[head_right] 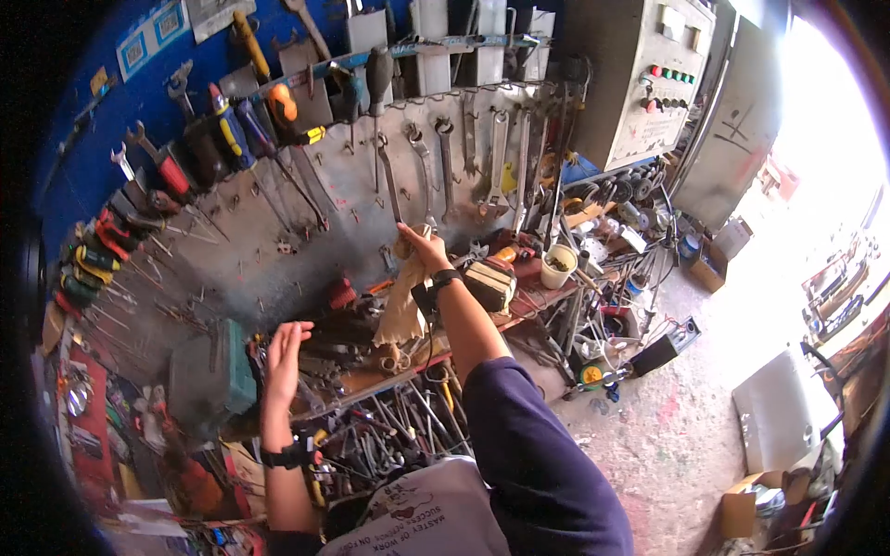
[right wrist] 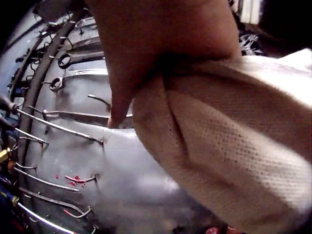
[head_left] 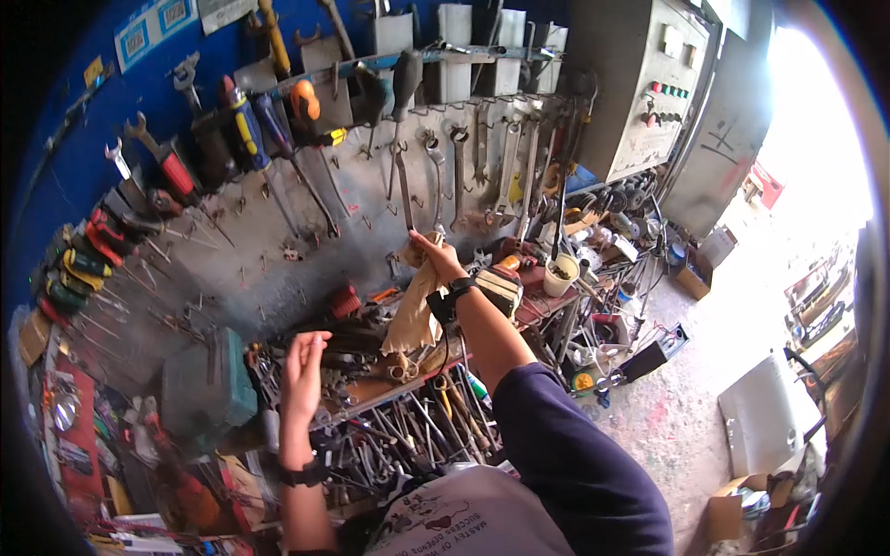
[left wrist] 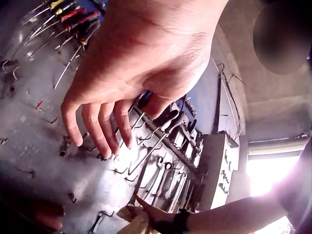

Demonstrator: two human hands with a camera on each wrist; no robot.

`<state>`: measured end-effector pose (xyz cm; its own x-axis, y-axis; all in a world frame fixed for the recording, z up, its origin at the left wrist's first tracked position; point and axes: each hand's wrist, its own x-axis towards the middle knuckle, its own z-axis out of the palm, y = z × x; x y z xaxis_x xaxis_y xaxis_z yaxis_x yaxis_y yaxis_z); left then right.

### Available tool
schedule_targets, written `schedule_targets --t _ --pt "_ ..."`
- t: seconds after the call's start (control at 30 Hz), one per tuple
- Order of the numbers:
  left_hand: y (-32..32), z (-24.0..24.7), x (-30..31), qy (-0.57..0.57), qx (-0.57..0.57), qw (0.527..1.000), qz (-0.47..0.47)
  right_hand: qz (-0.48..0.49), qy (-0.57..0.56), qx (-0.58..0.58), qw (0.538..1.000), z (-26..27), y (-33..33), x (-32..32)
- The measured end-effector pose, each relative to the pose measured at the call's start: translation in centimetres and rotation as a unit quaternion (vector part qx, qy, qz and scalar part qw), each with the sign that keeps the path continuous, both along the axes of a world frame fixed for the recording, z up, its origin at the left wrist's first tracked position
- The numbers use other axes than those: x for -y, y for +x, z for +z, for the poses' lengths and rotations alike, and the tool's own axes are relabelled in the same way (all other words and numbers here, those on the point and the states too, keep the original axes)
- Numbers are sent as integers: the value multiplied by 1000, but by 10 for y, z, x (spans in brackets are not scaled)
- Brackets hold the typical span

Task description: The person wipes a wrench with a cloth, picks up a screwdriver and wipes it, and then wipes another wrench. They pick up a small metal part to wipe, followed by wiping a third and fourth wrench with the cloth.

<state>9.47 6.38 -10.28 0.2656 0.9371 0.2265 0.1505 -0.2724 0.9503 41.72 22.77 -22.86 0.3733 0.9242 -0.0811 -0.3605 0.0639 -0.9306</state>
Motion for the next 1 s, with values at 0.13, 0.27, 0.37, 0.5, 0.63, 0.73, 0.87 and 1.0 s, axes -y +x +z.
schedule_targets --t 0.13,0.27,0.37,0.5,0.63,0.73,0.87,1.0 --pt "-21 -17 -19 0 -19 1000 17 62 -13 -52 997 -10 -4 52" --pt "-42 -75 -55 -65 -1 997 38 49 59 -90 993 6 -15 107" --pt "-54 -124 -80 -157 -103 981 45 -15 49 -33 998 73 -19 163" --pt "-18 -150 -98 -157 -161 974 3 -118 98 10 988 128 3 223" --pt "53 -149 -113 -100 -330 937 59 -202 96 62 973 135 24 269" --pt "91 -166 -132 -161 -346 923 50 -240 81 89 963 111 40 297" --pt "111 -261 -175 -128 -321 937 60 -285 35 77 955 104 46 332" --pt "115 -247 -164 -68 -312 940 118 -272 18 112 956 97 55 355"
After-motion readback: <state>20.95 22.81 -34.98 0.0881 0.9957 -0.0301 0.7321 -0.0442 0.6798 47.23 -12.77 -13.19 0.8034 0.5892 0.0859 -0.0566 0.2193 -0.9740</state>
